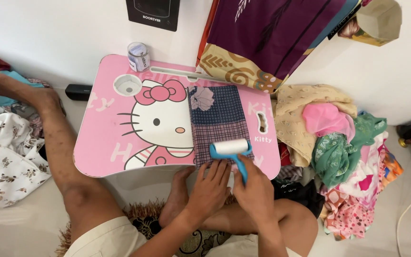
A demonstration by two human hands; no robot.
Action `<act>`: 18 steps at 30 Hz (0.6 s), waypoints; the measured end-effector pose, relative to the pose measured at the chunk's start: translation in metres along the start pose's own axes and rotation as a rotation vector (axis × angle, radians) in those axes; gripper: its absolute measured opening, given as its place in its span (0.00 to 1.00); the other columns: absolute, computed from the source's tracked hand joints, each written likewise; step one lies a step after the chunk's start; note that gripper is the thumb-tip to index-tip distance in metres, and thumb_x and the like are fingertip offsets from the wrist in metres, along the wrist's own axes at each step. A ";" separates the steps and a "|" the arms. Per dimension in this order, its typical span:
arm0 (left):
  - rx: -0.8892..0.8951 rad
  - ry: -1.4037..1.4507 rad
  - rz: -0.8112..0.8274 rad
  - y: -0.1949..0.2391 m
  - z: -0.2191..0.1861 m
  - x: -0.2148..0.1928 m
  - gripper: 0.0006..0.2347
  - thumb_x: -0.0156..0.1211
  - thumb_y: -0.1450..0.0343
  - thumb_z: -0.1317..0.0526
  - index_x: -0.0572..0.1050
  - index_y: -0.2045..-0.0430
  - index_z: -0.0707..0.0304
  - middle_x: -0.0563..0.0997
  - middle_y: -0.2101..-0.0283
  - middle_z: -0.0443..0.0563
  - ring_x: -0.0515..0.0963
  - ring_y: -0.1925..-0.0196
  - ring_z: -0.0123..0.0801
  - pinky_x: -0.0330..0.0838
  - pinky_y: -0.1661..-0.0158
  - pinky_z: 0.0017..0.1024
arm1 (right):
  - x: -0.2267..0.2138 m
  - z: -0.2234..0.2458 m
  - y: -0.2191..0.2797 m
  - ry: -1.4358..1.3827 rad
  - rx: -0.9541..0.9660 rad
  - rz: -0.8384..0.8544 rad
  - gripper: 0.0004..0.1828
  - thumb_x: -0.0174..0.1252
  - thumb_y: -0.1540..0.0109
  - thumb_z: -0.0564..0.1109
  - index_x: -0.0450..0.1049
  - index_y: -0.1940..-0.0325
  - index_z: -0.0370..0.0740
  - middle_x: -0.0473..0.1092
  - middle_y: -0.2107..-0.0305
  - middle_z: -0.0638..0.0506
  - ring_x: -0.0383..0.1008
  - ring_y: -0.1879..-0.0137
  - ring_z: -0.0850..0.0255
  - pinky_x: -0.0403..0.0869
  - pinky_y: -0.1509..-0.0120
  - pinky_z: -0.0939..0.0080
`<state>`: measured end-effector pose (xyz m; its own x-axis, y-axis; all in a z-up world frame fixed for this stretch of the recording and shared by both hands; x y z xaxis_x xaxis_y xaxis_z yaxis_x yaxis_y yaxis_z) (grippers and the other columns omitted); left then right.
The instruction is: The person uses a lint roller to clean a small checkered piece of fabric placed on a pink Hello Kitty lap desk. They repeatedly roll the adhesive roller over the fabric, fold it, and place it into a clear plastic bag.
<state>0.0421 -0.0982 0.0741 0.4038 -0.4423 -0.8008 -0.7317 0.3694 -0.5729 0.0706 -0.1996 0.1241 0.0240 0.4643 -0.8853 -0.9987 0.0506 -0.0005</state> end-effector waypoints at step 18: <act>0.012 0.118 -0.178 0.018 0.029 -0.035 0.13 0.56 0.25 0.65 0.73 0.47 0.68 0.74 0.41 0.59 0.72 0.37 0.47 0.65 0.37 0.48 | 0.001 0.055 -0.131 -0.100 -0.135 -0.053 0.22 0.52 0.35 0.50 0.72 0.37 0.46 0.79 0.61 0.44 0.78 0.61 0.44 0.72 0.54 0.43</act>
<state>0.0311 -0.0526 0.0871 0.4585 -0.5936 -0.6613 -0.6478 0.2862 -0.7060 0.2038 -0.1570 0.1494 0.0745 0.5502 -0.8317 -0.9927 -0.0385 -0.1144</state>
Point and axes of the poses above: each hand's wrist, its own y-axis away from the middle knuckle, its own x-axis out of the palm, z = x × y, the point moved 9 cm from there along -y, towards the middle knuckle
